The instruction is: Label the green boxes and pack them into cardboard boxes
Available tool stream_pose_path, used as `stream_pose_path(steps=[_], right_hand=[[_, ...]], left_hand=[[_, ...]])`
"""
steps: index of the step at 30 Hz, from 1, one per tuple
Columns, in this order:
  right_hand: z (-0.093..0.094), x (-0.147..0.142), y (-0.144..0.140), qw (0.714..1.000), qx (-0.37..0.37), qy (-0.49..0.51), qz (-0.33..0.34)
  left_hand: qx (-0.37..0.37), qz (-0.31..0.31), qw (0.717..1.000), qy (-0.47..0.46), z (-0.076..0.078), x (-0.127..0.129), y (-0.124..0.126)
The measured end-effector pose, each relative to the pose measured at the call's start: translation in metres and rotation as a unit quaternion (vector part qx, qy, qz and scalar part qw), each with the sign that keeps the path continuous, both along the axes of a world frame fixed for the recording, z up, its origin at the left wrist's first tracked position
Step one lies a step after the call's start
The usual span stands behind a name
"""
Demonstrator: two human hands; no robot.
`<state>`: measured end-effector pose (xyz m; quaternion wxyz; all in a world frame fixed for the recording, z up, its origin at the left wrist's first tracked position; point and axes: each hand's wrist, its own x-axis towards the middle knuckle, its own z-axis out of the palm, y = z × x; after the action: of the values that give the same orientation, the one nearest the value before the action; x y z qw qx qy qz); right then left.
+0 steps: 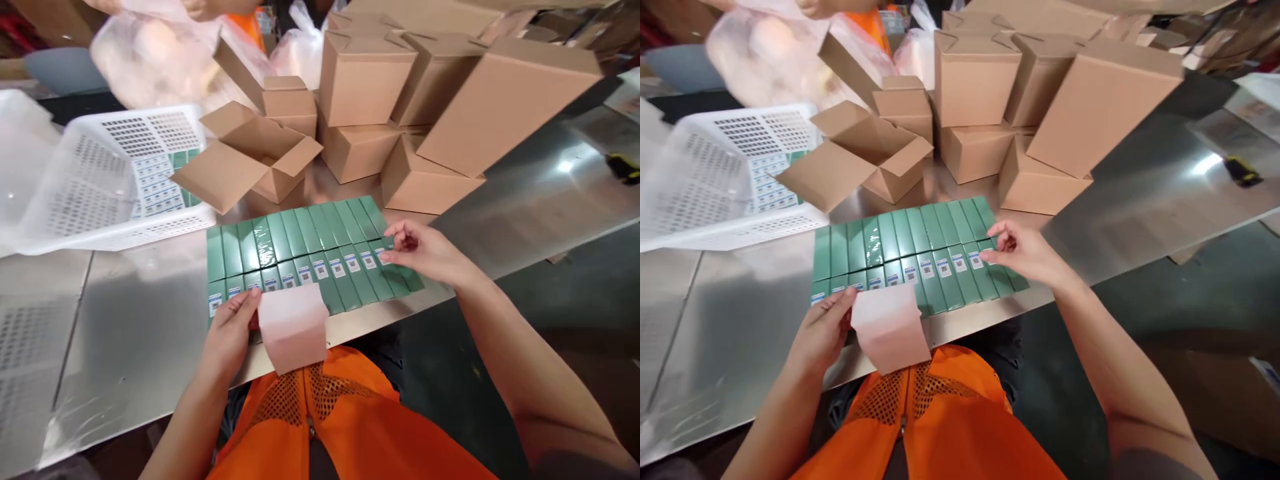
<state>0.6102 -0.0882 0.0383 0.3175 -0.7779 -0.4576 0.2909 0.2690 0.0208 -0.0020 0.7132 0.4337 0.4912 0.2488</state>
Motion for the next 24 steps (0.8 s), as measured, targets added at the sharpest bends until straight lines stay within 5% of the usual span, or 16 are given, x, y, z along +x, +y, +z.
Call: stream_pose_path(steps=[5, 8, 11, 14, 20, 24], right_hand=[[-0.013, -0.098, 0.010, 0.945, 0.011, 0.254, 0.208], [-0.020, -0.129, 0.025, 0.924, 0.032, 0.320, 0.209], [-0.020, -0.132, 0.033, 0.935, 0.102, 0.284, 0.187], [-0.016, -0.125, 0.033, 0.937, 0.171, 0.170, 0.251], [-0.009, -0.119, 0.033, 0.897, 0.219, 0.126, 0.362], [-0.009, -0.133, 0.043, 0.937, 0.145, 0.202, 0.244]], left_hand=[[-0.009, 0.057, 0.998, -0.028, 0.016, 0.011, 0.005], [0.008, 0.046, 0.999, -0.013, 0.016, 0.010, 0.006], [-0.028, -0.002, 0.999, -0.030, 0.015, 0.001, 0.008], [-0.057, -0.031, 0.997, -0.034, 0.018, -0.009, 0.010], [0.058, -0.044, 0.997, -0.010, 0.025, -0.021, 0.005], [0.137, 0.003, 0.990, 0.028, 0.022, -0.033, 0.000]])
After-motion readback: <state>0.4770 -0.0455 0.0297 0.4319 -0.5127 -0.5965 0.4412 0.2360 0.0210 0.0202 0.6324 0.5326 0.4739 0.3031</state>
